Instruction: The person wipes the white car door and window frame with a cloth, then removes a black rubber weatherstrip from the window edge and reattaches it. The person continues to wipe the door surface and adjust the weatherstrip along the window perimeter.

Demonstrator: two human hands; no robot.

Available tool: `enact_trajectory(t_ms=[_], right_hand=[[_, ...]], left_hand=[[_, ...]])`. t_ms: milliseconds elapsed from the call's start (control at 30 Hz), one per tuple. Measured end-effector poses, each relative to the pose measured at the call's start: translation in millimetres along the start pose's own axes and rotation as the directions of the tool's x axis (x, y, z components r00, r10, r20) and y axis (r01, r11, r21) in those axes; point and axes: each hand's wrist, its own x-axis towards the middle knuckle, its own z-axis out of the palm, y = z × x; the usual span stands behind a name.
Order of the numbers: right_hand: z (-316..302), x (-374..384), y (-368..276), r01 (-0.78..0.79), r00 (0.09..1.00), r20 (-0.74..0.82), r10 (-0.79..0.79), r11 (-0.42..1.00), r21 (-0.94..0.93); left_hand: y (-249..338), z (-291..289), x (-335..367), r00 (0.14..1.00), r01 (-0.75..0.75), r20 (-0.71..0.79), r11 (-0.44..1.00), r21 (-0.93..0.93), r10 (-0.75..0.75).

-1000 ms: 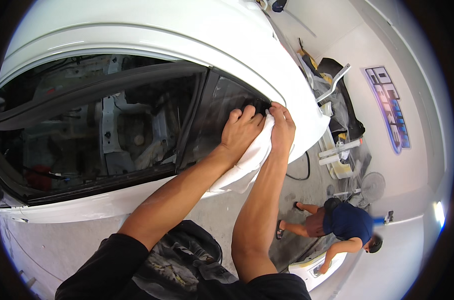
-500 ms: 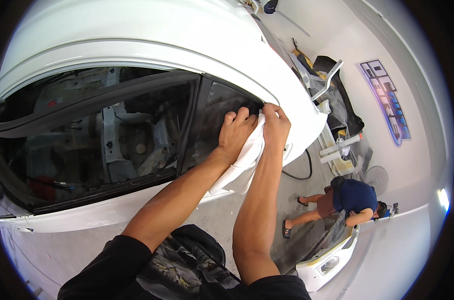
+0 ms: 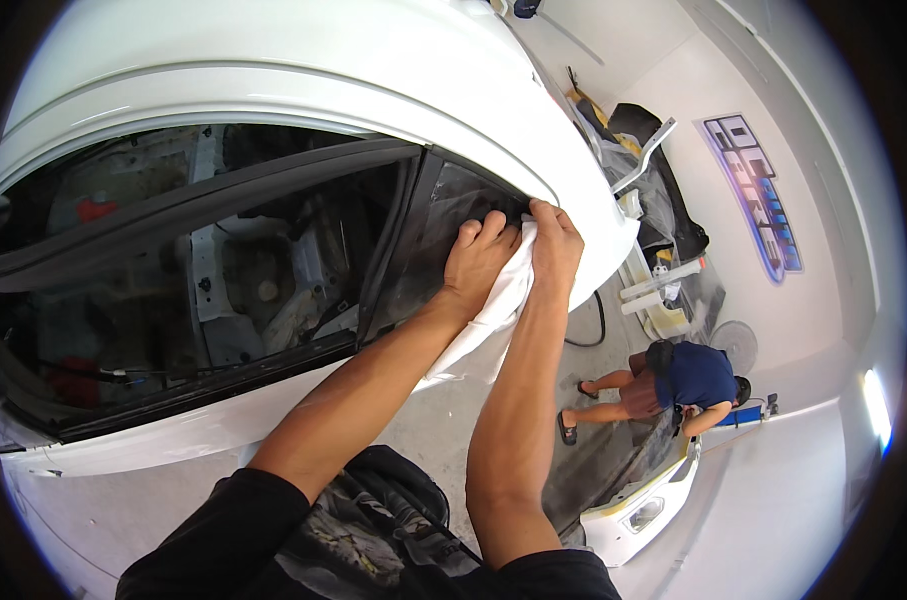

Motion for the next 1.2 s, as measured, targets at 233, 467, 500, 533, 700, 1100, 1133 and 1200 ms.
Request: enact_trajectory(t_ms=[233, 467, 500, 533, 700, 1100, 1133, 1200], right_hand=[[2.9, -0.5, -7.0, 0.021, 0.999, -0.033, -0.023, 0.997, -0.078], [-2.2, 2.2, -1.9, 0.037, 0.999, 0.017, -0.036, 0.999, -0.039], [-3.1, 3.4, 0.6, 0.058, 0.998, 0.025, -0.057, 0.998, -0.029], [-3.7, 3.3, 4.0, 0.065, 0.997, 0.031, -0.064, 0.997, -0.032], [-23.7, -3.3, 25.5, 0.051, 0.994, 0.087, -0.070, 0.978, 0.204], [-246.6, -85.7, 102.2, -0.331, 0.942, 0.268, 0.203, 0.422, 0.844], [-257.3, -88.3, 106.2, -0.309, 0.950, 0.306, 0.067, 0.355, 0.882], [-271.6, -92.7, 114.4, -0.305, 0.952, 0.281, 0.120, 0.360, 0.882]], left_hand=[[-0.4, 0.5, 0.7, 1.000, 0.011, -0.018, 1.000, 0.012, -0.011], [0.2, 4.1, -1.5, 1.000, -0.004, 0.001, 1.000, 0.027, 0.004], [0.5, 4.1, -1.5, 1.000, -0.010, 0.011, 0.999, 0.036, 0.009], [0.4, 2.8, -1.3, 1.000, 0.000, 0.007, 1.000, 0.014, 0.000], [-0.9, -20.5, 0.0, 0.999, -0.027, 0.046, 0.999, -0.039, 0.028], [17.0, -12.8, 7.4, 0.937, -0.181, 0.337, 0.952, 0.247, 0.091], [21.3, -5.8, 6.0, 0.948, -0.129, 0.310, 0.978, 0.162, 0.074], [26.1, -2.2, 1.4, 0.815, -0.366, 0.464, 0.929, -0.051, 0.346]])
